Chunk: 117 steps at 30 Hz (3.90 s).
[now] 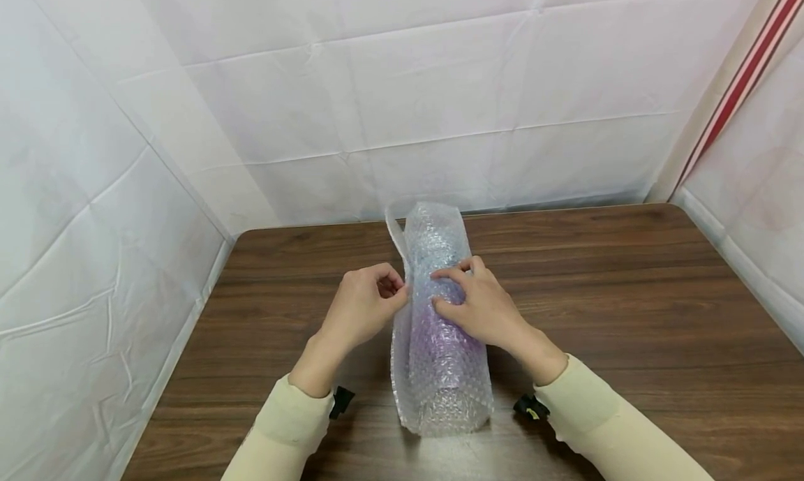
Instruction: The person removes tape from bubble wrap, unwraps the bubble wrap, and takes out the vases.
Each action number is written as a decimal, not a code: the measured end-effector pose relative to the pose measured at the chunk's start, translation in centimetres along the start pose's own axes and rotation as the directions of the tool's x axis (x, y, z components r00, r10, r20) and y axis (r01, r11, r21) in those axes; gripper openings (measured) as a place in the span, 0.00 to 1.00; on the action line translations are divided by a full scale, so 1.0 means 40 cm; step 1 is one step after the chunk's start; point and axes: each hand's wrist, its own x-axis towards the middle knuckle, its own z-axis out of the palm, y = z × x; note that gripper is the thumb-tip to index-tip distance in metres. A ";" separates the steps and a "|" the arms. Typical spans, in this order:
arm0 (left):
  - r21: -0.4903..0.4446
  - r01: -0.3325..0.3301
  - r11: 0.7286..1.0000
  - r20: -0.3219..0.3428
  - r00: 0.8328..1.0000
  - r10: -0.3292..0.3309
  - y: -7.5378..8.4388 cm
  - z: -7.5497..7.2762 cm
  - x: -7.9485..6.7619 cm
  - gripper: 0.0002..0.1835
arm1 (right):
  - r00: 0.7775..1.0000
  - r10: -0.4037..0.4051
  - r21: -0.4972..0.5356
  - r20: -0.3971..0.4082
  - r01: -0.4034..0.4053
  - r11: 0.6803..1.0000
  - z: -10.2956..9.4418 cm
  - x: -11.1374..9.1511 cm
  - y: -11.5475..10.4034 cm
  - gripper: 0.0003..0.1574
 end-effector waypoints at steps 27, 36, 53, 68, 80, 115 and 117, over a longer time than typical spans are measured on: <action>-0.053 0.030 0.998 0.042 0.999 -0.028 -0.065 -0.039 -0.025 0.30 | 1.000 0.002 0.010 0.006 -0.002 1.000 0.002 0.000 -0.001 0.27; -0.030 0.034 0.999 0.056 0.998 -0.033 -0.087 -0.049 -0.031 0.31 | 1.000 -0.005 0.011 0.001 0.005 1.000 0.002 -0.001 -0.002 0.26; -0.002 0.081 0.997 0.122 0.989 -0.080 -0.123 -0.058 -0.038 0.34 | 1.000 -0.002 0.013 0.002 0.002 1.000 0.004 -0.001 -0.003 0.26; 0.046 0.096 0.994 0.186 0.977 -0.103 -0.144 -0.057 -0.034 0.30 | 1.000 -0.007 0.009 -0.003 0.007 1.000 0.004 -0.002 -0.003 0.26; 0.042 0.128 0.991 0.218 0.967 -0.134 -0.158 -0.050 -0.035 0.27 | 1.000 -0.002 0.002 0.000 0.002 1.000 0.005 -0.002 -0.002 0.26; 0.142 0.227 0.963 0.351 0.899 -0.264 -0.205 -0.022 -0.022 0.31 | 1.000 -0.001 0.002 0.002 0.001 1.000 0.005 0.000 -0.001 0.27; 0.162 0.219 0.962 0.350 0.899 -0.264 -0.202 -0.020 -0.022 0.31 | 1.000 -0.001 0.001 0.003 0.001 1.000 0.004 0.000 -0.002 0.27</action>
